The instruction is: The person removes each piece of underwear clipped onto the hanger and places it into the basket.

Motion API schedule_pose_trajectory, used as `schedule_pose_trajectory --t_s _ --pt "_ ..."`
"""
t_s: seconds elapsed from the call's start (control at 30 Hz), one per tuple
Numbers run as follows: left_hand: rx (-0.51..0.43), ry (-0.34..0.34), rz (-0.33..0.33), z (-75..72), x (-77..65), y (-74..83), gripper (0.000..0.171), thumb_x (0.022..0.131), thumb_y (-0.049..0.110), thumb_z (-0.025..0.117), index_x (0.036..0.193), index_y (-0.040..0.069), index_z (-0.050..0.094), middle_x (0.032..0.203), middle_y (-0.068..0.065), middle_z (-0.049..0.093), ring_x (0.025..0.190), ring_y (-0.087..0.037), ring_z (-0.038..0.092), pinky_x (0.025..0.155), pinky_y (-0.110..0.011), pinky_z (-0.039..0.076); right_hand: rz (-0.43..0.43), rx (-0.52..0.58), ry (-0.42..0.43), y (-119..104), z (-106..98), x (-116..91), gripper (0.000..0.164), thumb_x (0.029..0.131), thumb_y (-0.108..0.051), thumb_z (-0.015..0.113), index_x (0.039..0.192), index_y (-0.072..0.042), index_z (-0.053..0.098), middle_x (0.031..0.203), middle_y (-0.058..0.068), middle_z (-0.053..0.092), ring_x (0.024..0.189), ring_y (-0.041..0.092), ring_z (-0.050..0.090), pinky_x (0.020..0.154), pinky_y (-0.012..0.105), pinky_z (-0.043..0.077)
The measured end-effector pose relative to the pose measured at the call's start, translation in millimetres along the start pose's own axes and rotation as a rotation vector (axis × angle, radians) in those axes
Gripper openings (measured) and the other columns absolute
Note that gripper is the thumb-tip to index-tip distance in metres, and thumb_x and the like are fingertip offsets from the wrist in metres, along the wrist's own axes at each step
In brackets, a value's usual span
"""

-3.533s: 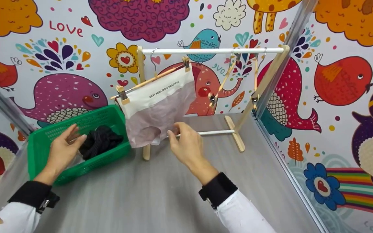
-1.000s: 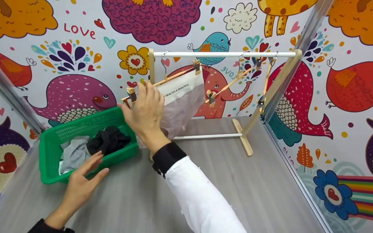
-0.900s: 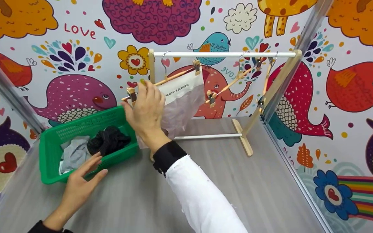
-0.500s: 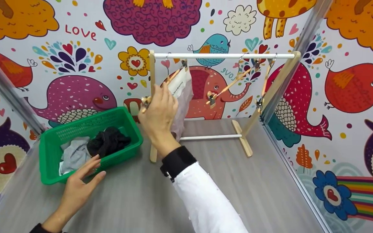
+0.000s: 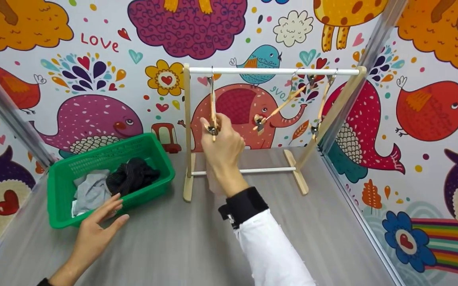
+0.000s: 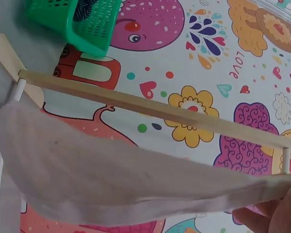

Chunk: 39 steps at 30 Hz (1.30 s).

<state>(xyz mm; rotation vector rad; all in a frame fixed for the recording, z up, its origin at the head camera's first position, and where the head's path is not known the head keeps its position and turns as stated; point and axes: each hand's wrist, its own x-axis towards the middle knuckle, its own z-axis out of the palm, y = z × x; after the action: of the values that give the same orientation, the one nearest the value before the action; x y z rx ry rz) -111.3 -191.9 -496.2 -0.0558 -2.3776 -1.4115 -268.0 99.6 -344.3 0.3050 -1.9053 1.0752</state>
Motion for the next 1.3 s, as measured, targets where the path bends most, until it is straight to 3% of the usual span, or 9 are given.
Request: schedule_pose_trajectory --t_s 0.07,0.17,0.3,0.43,0.57,0.77,1.0,1.13,1.3 --pt "0.004 -0.002 0.001 0.4 -0.7 -0.5 0.05 0.091 0.017 0.084 0.137 0.004 0.068 0.154 -0.007 0.054 0.127 -0.023 0.062 0.102 -0.035 0.053 -0.026 0.038 0.03 4 -3 0 0.029 0.091 -0.017 0.084 0.107 0.006 0.073 0.078 0.014 0.074 0.059 0.023 0.061 0.056 0.027 0.042" --pt "0.006 -0.003 0.006 1.8 -1.5 -1.1 0.049 0.091 0.016 0.084 0.136 0.004 0.068 0.154 -0.009 0.055 0.126 -0.024 0.063 0.102 -0.045 0.053 -0.07 0.092 0.072 9 -6 1 0.024 0.09 -0.011 0.084 0.103 0.007 0.074 0.08 0.014 0.075 0.062 0.022 0.065 0.06 0.017 0.044" --pt "0.017 -0.004 0.005 2.6 -3.6 -2.2 0.047 0.092 0.016 0.083 0.135 0.003 0.069 0.154 -0.012 0.055 0.126 -0.025 0.064 0.1 -0.041 0.054 -0.139 0.179 0.142 14 -11 3 0.017 0.088 -0.002 0.083 0.1 0.007 0.074 0.085 0.014 0.076 0.071 0.022 0.07 0.07 0.014 0.05" --pt "0.019 -0.011 -0.005 4.2 -4.7 -4.1 0.045 0.092 0.016 0.083 0.133 0.004 0.07 0.153 -0.012 0.056 0.124 -0.024 0.065 0.099 -0.042 0.055 -0.158 0.212 0.169 19 -20 8 0.013 0.087 0.0 0.082 0.095 0.006 0.074 0.081 0.012 0.074 0.069 0.015 0.065 0.067 0.013 0.048" --pt "0.028 -0.009 -0.01 5.1 -5.0 -5.0 0.043 0.091 0.016 0.084 0.132 0.005 0.071 0.152 -0.012 0.057 0.123 -0.023 0.065 0.098 -0.044 0.055 -0.075 0.14 0.092 17 -35 15 0.012 0.089 -0.003 0.08 0.09 0.006 0.073 0.077 0.013 0.072 0.066 0.018 0.063 0.065 0.012 0.047" --pt "0.024 0.003 -0.002 7.4 -5.6 -6.3 0.041 0.092 0.017 0.083 0.13 0.005 0.072 0.151 -0.009 0.058 0.122 -0.02 0.064 0.096 -0.031 0.054 0.053 0.003 -0.073 11 -54 29 0.009 0.089 0.0 0.075 0.092 0.008 0.073 0.083 0.017 0.073 0.072 0.024 0.069 0.069 0.009 0.048" --pt "0.001 -0.007 -0.016 11.5 -6.4 -7.6 0.038 0.092 0.017 0.083 0.127 0.006 0.074 0.152 -0.01 0.057 0.125 -0.022 0.064 0.095 -0.025 0.053 0.122 -0.124 -0.253 7 -59 39 0.021 0.095 -0.015 0.079 0.091 0.006 0.075 0.078 0.015 0.072 0.065 0.021 0.059 0.052 0.019 0.038" --pt "-0.011 -0.021 -0.016 12.6 -6.1 -7.1 0.038 0.093 0.018 0.083 0.128 0.006 0.074 0.152 -0.009 0.057 0.127 -0.024 0.063 0.096 -0.024 0.052 0.121 -0.134 -0.288 9 -59 41 0.024 0.098 -0.016 0.076 0.093 0.007 0.074 0.074 0.015 0.068 0.062 0.021 0.054 0.05 0.021 0.032" --pt "-0.01 -0.029 -0.013 13.3 -3.9 -4.3 0.039 0.092 0.015 0.083 0.128 0.005 0.073 0.152 -0.011 0.056 0.126 -0.024 0.064 0.097 -0.032 0.055 0.09 -0.114 -0.254 12 -60 39 0.024 0.098 -0.015 0.076 0.095 0.009 0.074 0.075 0.016 0.068 0.064 0.021 0.054 0.052 0.02 0.031"
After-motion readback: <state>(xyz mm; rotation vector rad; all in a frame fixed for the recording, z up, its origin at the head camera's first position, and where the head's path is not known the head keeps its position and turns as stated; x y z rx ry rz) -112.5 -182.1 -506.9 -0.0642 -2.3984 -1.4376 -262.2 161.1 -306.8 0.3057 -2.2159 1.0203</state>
